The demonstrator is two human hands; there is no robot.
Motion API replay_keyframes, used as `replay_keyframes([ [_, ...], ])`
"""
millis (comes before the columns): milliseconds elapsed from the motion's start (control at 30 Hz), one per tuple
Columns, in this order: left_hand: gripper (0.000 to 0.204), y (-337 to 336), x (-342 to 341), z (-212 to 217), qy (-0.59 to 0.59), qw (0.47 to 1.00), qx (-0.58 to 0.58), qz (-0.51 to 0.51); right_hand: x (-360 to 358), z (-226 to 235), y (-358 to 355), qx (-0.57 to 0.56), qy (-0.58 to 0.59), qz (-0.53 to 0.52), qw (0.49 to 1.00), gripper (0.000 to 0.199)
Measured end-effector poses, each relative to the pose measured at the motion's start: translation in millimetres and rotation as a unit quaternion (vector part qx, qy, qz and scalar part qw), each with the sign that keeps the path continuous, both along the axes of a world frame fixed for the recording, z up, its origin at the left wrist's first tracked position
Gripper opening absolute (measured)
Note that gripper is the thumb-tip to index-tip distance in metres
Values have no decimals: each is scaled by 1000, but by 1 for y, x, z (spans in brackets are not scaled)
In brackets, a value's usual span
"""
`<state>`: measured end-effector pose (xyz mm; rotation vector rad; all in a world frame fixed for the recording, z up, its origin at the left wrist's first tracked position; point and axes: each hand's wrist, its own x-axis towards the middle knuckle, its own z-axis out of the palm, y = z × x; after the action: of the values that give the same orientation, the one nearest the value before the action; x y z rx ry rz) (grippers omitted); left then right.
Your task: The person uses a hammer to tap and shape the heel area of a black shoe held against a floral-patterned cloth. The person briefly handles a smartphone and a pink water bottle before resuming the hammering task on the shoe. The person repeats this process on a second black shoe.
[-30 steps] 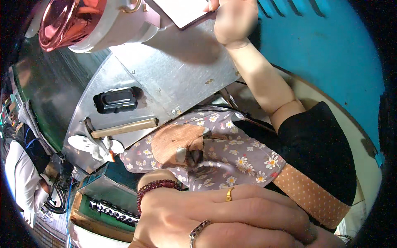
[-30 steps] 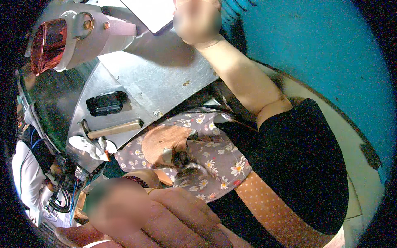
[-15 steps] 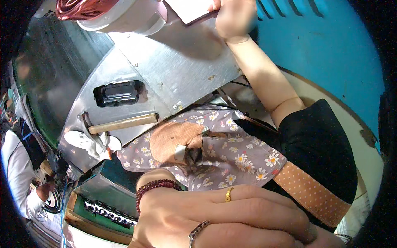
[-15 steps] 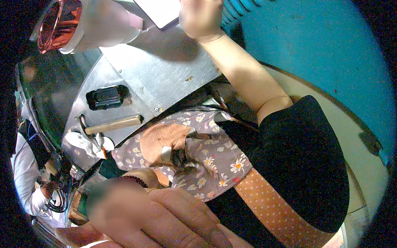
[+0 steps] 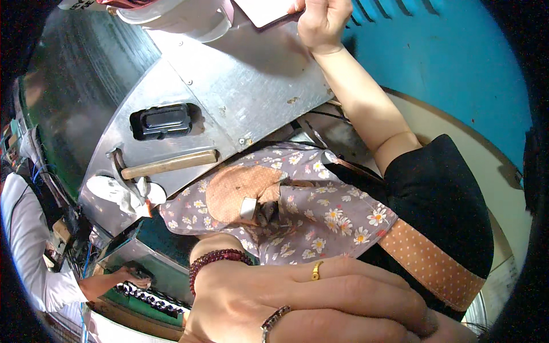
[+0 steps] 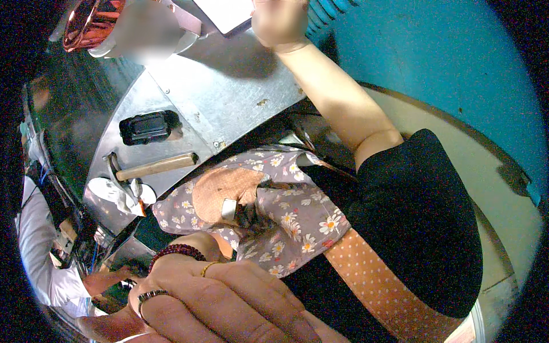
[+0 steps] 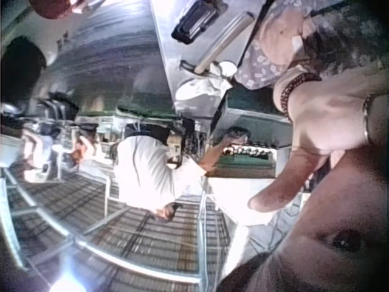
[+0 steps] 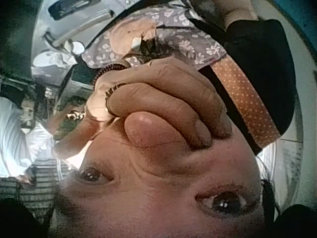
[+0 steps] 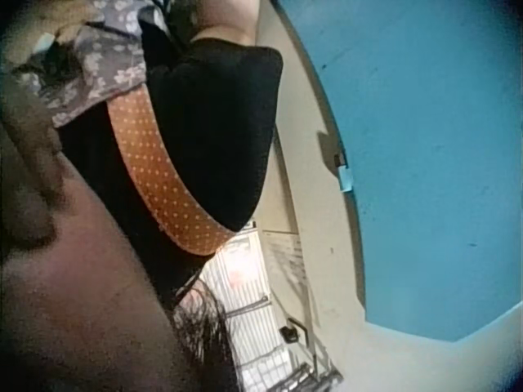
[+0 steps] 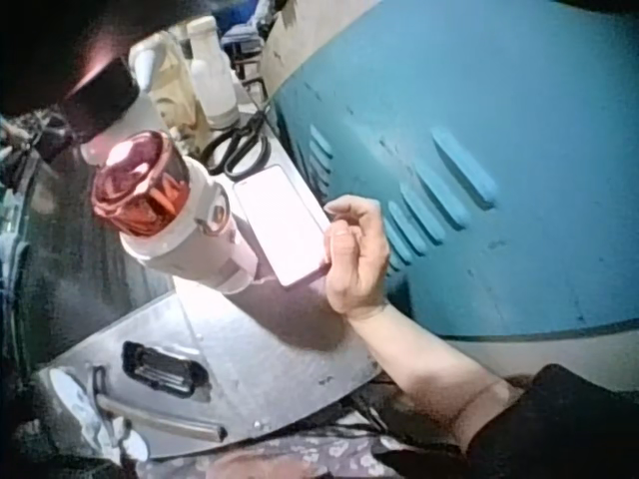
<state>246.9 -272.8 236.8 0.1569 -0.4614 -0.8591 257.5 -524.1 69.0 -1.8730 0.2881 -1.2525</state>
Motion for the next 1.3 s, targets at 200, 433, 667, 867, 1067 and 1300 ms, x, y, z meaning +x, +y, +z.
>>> replay_keyframes([
  [200,99,-9,-10,-5,39,998,-13,44,0,8,7,18,18,-7,1000,21],
  [433,100,-13,-8,-11,24,999,-35,35,0,1,-3,-37,3,1,999,21],
  [667,101,-17,-5,-14,14,998,-53,32,-1,3,-3,-31,1,5,999,21],
  [867,101,-19,-6,-11,18,998,-41,39,-1,3,-3,-7,-11,26,1000,21],
  [1067,100,-13,-32,19,171,975,85,111,-1,5,0,3,-1,23,1000,21],
  [1300,100,-14,-33,11,139,982,61,108,-2,3,-2,-6,-8,22,1000,21],
])
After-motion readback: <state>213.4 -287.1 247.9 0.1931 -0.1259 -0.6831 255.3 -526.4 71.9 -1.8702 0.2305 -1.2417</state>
